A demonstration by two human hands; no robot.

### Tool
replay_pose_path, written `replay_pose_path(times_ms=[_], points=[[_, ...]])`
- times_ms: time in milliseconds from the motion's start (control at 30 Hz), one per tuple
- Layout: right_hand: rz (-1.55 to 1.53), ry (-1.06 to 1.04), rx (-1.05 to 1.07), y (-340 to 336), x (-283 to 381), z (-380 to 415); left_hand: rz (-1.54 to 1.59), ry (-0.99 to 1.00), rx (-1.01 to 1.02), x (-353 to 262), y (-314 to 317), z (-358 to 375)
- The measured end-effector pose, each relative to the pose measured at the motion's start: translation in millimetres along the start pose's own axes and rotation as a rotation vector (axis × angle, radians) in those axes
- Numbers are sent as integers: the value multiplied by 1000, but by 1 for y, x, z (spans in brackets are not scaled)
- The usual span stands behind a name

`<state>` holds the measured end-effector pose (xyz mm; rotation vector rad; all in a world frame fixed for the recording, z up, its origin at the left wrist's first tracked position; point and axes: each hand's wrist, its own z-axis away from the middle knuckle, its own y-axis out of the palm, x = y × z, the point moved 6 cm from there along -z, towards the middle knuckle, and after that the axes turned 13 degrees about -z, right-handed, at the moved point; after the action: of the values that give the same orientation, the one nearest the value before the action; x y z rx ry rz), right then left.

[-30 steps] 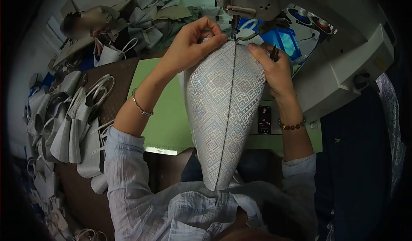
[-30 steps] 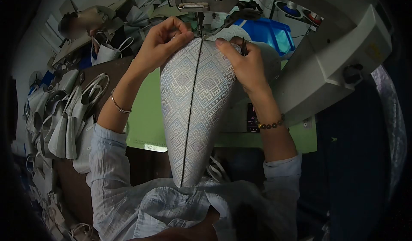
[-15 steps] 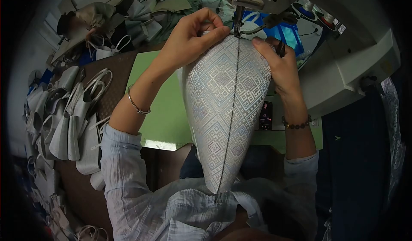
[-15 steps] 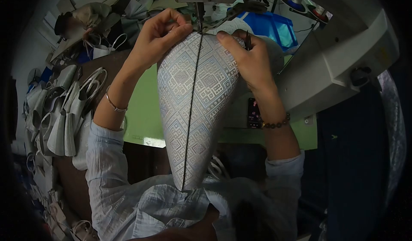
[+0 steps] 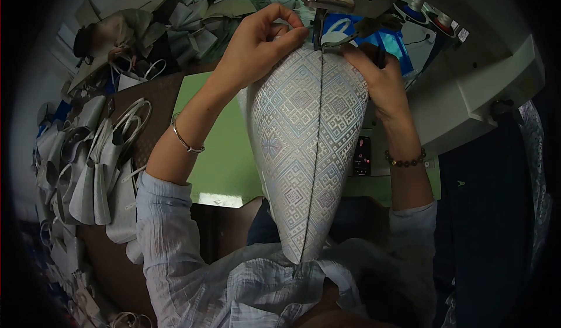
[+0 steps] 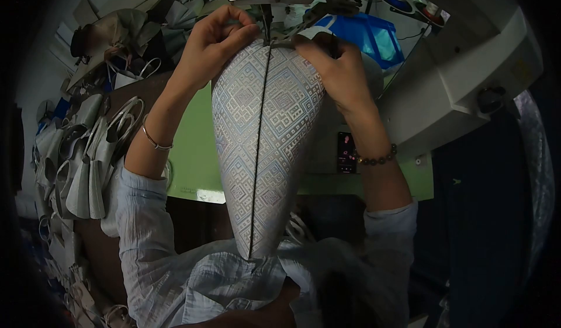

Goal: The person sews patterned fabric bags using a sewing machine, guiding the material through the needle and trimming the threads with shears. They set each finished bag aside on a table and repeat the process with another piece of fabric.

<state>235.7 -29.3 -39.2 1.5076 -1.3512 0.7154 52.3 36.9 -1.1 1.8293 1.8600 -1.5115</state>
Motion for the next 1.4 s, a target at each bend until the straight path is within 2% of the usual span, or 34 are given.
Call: replay_pose_path(times_ms=[333, 433, 500, 633, 700, 733, 833, 900, 967, 1000, 1033, 1100, 1133, 1167, 1200, 1233, 1267, 1300, 1367, 1400], points=[[101, -11, 28, -4, 4, -11, -9, 25, -25, 8, -1, -13], [92, -27, 17, -7, 5, -9, -16, 47, -7, 5, 0, -12], [111, -15, 45, -7, 6, -8, 20, -27, 64, 7, 2, -12], [113, 3, 40, -8, 5, -11, 49, -43, 111, 23, -2, -24], [154, -31, 23, -10, 9, -4, 194, -151, 433, 32, 3, -23], [159, -42, 26, -15, 10, -4, 192, -139, 428, 32, 3, -24], [320, -134, 19, -37, 21, -10, -66, -75, 622, 48, 15, -25], [610, -73, 51, -46, 24, -11, -221, 129, 702, 64, 36, -31], [670, -112, 77, -46, 30, -8, -131, 130, 605, 93, 70, -37], [723, -126, 105, -45, 32, -7, -28, 111, 522, 97, 80, -43], [727, -135, 99, -46, 35, -9, -32, 122, 522, 80, 83, -47], [792, -190, 260, -36, 37, -11, -451, 185, 401, 54, 78, -61], [794, -202, 254, -34, 39, -12, -752, 105, 302, 75, 79, -70], [840, -325, 287, -26, 44, -11, -761, 115, 299, 91, 82, -75], [884, -447, 321, -20, 47, -10, -889, 439, 65, 89, 78, -76], [882, -457, 319, -19, 46, -15, -997, 762, -180, 90, 73, -71], [962, -507, 349, -16, 43, -18, -815, 633, -14, 117, 73, -81], [1040, -557, 380, -12, 40, -19, -825, 636, -14, 113, 69, -81], [1063, -536, 434, 1, 42, -22, -527, 488, 143, 103, 62, -76], [1092, -504, 490, 8, 40, -22, -591, 475, 158, 93, 58, -72]])
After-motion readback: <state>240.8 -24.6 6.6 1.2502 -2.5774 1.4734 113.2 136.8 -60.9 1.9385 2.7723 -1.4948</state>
